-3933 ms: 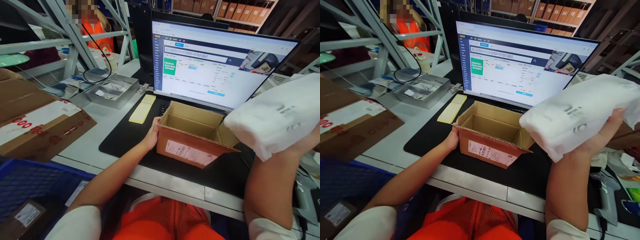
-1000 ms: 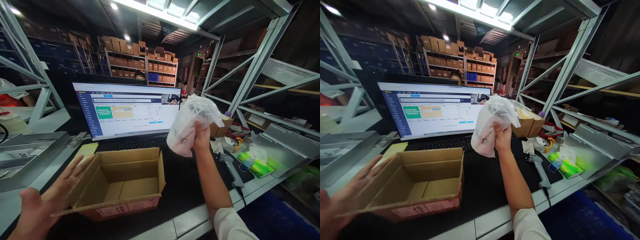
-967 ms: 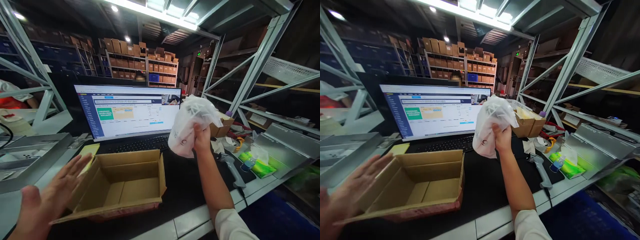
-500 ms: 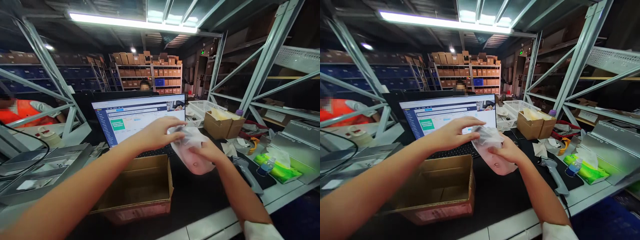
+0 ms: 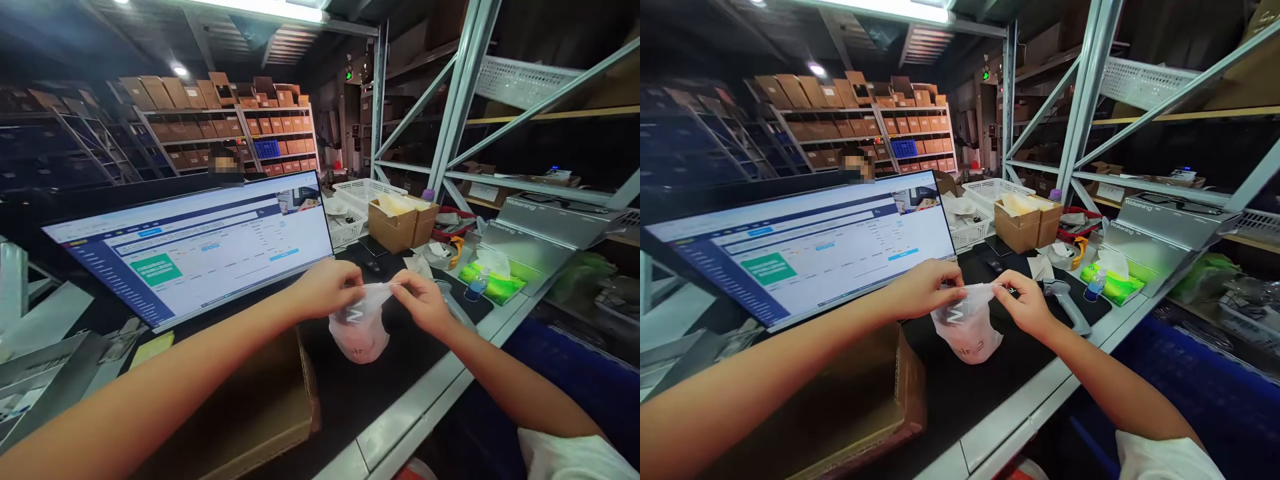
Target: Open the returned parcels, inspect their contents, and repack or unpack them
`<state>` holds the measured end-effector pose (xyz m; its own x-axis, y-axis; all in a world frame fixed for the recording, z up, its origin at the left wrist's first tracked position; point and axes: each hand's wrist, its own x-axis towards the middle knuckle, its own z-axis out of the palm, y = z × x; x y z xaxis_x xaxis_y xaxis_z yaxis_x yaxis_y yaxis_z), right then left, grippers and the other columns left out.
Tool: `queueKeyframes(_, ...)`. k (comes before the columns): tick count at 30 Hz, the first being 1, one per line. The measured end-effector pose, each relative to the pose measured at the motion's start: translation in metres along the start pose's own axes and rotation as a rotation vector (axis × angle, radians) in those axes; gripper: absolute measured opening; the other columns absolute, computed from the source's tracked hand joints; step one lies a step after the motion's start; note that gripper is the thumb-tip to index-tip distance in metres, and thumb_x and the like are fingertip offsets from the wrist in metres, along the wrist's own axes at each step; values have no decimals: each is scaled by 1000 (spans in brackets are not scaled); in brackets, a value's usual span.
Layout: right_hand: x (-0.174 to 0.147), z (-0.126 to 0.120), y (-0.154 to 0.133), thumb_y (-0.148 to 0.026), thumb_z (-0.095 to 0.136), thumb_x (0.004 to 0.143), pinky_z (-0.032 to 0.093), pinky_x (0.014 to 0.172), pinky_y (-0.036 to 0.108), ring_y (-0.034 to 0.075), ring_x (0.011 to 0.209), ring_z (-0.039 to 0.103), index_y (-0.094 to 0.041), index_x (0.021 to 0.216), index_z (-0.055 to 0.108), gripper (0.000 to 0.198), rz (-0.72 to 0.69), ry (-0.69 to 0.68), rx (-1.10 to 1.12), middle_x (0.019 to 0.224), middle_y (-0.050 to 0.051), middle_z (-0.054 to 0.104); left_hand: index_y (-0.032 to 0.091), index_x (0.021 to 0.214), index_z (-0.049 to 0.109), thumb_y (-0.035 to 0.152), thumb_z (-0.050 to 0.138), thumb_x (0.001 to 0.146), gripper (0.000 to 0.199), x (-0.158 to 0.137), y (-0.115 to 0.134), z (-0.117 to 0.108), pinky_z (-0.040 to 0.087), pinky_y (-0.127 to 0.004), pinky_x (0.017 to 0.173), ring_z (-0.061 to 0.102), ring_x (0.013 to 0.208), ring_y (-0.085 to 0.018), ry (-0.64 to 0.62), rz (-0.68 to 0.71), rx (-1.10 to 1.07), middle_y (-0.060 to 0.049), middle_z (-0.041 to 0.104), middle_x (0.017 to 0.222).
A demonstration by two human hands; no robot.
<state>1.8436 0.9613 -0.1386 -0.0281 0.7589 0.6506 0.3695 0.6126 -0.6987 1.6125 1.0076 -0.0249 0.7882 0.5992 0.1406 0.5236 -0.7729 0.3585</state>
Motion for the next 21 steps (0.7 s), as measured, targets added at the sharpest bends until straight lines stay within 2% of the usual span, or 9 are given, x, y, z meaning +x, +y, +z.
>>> queueKeyframes(2,5,-4,-7,-39,60,97,49,68,32,18,72,62,-22,84,69,23,-9,-21,-81,77,2,68,18,79,70,25,67,87,11,2,-1,3,42,-28,66,63,72,-16,-6,10,39,-1,73,79)
queueKeyframes(7,6,-3,-16,-31,58,98,49,68,29,16,73,65,-21,86,69,19,-93,-64,-167,80,2,71,20,98,74,39,65,92,22,14,1,12,45,-32,80,67,90,-20,7,161,87,-4,75,97)
queueKeyframes(11,2,-5,-23,-32,57,100,48,70,30,16,73,64,-21,86,68,22,-159,-97,-243,80,2,71,18,88,73,40,60,96,26,19,8,14,43,-35,80,65,90,-21,0,253,188,-5,73,95)
queueKeyframes(14,-3,-14,-23,-33,57,99,46,69,30,16,71,64,-20,83,68,24,-135,-78,-274,77,2,70,18,88,71,35,60,96,22,7,5,4,41,-39,84,63,101,-25,5,282,336,-7,72,102)
queueKeyframes(17,-11,-26,-16,-34,59,98,46,66,29,17,70,64,-20,81,67,23,-39,20,-274,75,1,70,19,87,71,34,58,97,22,-15,-10,-10,37,-44,88,61,109,-28,66,260,459,-8,72,108)
queueKeyframes(21,-22,-33,-7,-37,61,96,48,66,29,18,71,66,-21,83,70,23,27,23,-244,76,1,71,21,87,72,36,59,97,22,-37,-28,-18,37,-44,89,63,106,-27,46,157,425,-6,71,108)
